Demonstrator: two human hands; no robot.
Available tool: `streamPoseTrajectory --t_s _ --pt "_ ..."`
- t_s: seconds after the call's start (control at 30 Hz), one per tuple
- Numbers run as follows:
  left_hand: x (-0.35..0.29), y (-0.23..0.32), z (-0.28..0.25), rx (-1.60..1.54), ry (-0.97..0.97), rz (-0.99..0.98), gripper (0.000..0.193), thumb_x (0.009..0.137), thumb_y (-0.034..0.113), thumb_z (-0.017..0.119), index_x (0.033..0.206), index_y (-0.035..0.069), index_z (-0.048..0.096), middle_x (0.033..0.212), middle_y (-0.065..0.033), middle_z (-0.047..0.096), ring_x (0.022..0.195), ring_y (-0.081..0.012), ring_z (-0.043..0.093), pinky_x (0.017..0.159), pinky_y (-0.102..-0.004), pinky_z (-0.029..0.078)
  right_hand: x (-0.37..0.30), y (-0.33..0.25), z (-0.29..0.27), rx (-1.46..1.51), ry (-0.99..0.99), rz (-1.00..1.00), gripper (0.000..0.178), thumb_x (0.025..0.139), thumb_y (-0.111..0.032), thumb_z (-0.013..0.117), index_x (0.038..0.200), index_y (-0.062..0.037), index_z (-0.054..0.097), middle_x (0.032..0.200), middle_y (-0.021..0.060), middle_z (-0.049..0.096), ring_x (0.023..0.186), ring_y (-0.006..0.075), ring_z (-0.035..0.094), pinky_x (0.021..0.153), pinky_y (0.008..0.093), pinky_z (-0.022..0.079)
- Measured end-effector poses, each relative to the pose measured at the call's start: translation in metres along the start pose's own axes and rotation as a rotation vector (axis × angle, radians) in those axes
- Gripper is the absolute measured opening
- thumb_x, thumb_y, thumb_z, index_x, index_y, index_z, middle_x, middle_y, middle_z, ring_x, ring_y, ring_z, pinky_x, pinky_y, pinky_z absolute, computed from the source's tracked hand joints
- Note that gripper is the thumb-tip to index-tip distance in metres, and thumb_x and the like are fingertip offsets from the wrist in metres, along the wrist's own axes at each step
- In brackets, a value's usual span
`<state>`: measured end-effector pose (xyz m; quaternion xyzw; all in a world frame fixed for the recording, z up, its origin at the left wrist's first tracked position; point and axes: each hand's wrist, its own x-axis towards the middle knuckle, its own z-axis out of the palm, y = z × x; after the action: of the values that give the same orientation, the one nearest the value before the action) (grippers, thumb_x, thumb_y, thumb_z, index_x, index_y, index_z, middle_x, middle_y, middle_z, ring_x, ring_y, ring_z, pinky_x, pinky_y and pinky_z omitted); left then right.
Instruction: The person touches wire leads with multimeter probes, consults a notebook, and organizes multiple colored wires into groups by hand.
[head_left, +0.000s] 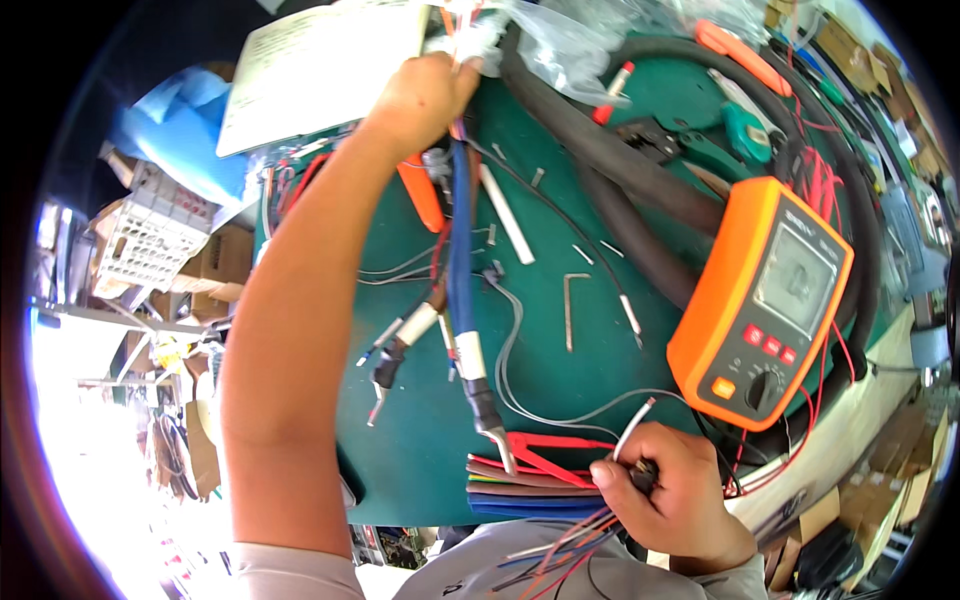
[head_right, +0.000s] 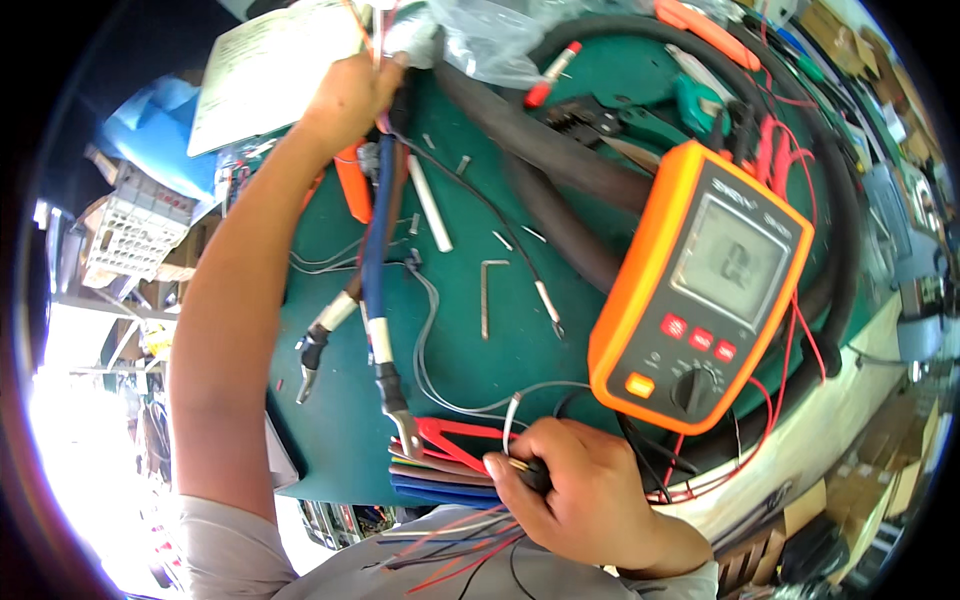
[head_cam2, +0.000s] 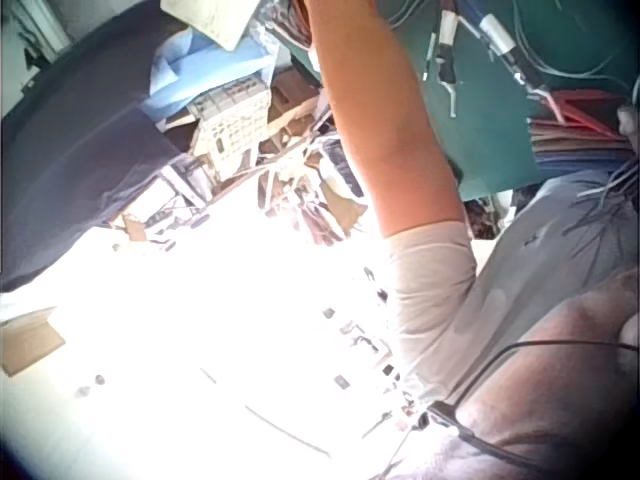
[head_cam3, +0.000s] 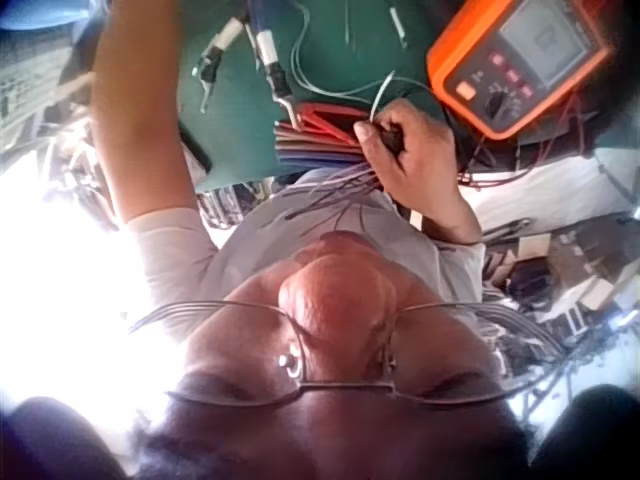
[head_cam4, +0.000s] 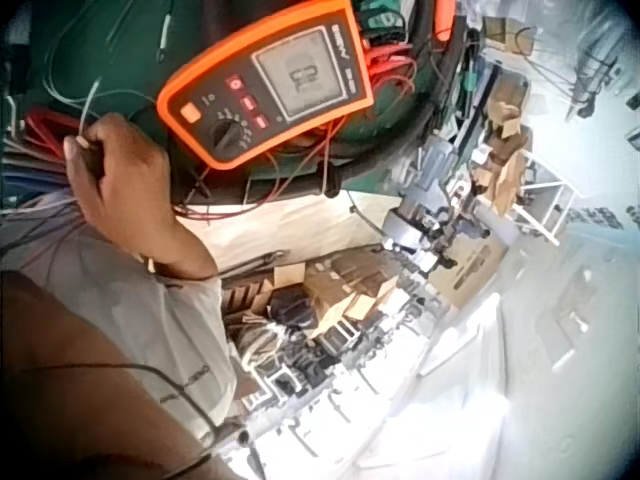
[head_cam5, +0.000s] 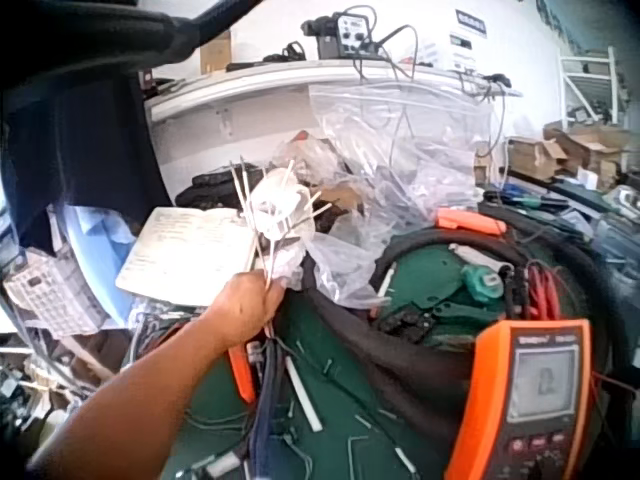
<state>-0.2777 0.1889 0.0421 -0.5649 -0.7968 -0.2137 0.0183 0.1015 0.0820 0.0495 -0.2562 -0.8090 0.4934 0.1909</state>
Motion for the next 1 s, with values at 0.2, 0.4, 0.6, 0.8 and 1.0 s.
streamPoseTrajectory --t_s 0.2,0.4,0.6,0.8,1.0 --pt "0.0016 0.0020 -0.0025 -0.013 -0.038 -0.007 0.056 0.097 0.044 0.044 0.088 -0.007 0.062 0.085 -0.0302 0.064 0.087 -0.0466 0.062 0.082 -0.0475 0.049 0.0015 0.0009 -0.0002 -0.004 0.032 0.019 0.021 0.083 -0.010 0.073 0.079 -0.0015 0.054 0.056 0.0073 0.053 0.045 0.0189 0.051 0.041 0.0311 0.037" --pt "0.0030 0.0022 0.0011 0.009 -0.021 0.001 0.057 0.098 0.045 0.042 0.089 -0.007 0.062 0.085 -0.0301 0.064 0.088 -0.0464 0.062 0.083 -0.0476 0.050 0.0005 -0.0016 0.0003 -0.033 0.029 0.019 0.020 0.083 -0.010 0.072 0.079 -0.0013 0.055 0.055 0.0074 0.053 0.045 0.0196 0.052 0.041 0.0315 0.037" --pt "-0.0007 0.0009 0.0009 -0.005 0.001 -0.013 0.055 0.098 0.044 0.043 0.084 -0.007 0.061 0.081 -0.0290 0.064 0.083 -0.0454 0.062 0.080 -0.0477 0.051 0.0002 -0.0004 0.0020 -0.037 0.033 0.034 0.021 0.082 -0.011 0.073 0.078 -0.0011 0.055 0.055 0.0079 0.053 0.045 0.0205 0.052 0.041 0.0313 0.038" --pt "-0.0012 0.0026 -0.0007 0.001 0.002 0.000 0.056 0.098 0.044 0.044 0.083 -0.007 0.061 0.079 -0.0301 0.064 0.081 -0.0464 0.062 0.078 -0.0485 0.051 -0.0004 0.0005 0.0020 -0.017 0.051 0.013 0.021 0.082 -0.011 0.073 0.078 -0.0010 0.056 0.055 0.0079 0.053 0.044 0.0204 0.051 0.041 0.0313 0.038" --pt "-0.0019 0.0027 -0.0001 0.011 0.013 0.005 0.056 0.098 0.044 0.044 0.083 -0.007 0.061 0.080 -0.0305 0.064 0.082 -0.0468 0.063 0.078 -0.0490 0.051 -0.0002 0.0000 0.0007 -0.013 0.040 0.020 0.020 0.083 -0.011 0.072 0.078 -0.0008 0.055 0.054 0.0077 0.052 0.044 0.0205 0.051 0.041 0.0322 0.037"
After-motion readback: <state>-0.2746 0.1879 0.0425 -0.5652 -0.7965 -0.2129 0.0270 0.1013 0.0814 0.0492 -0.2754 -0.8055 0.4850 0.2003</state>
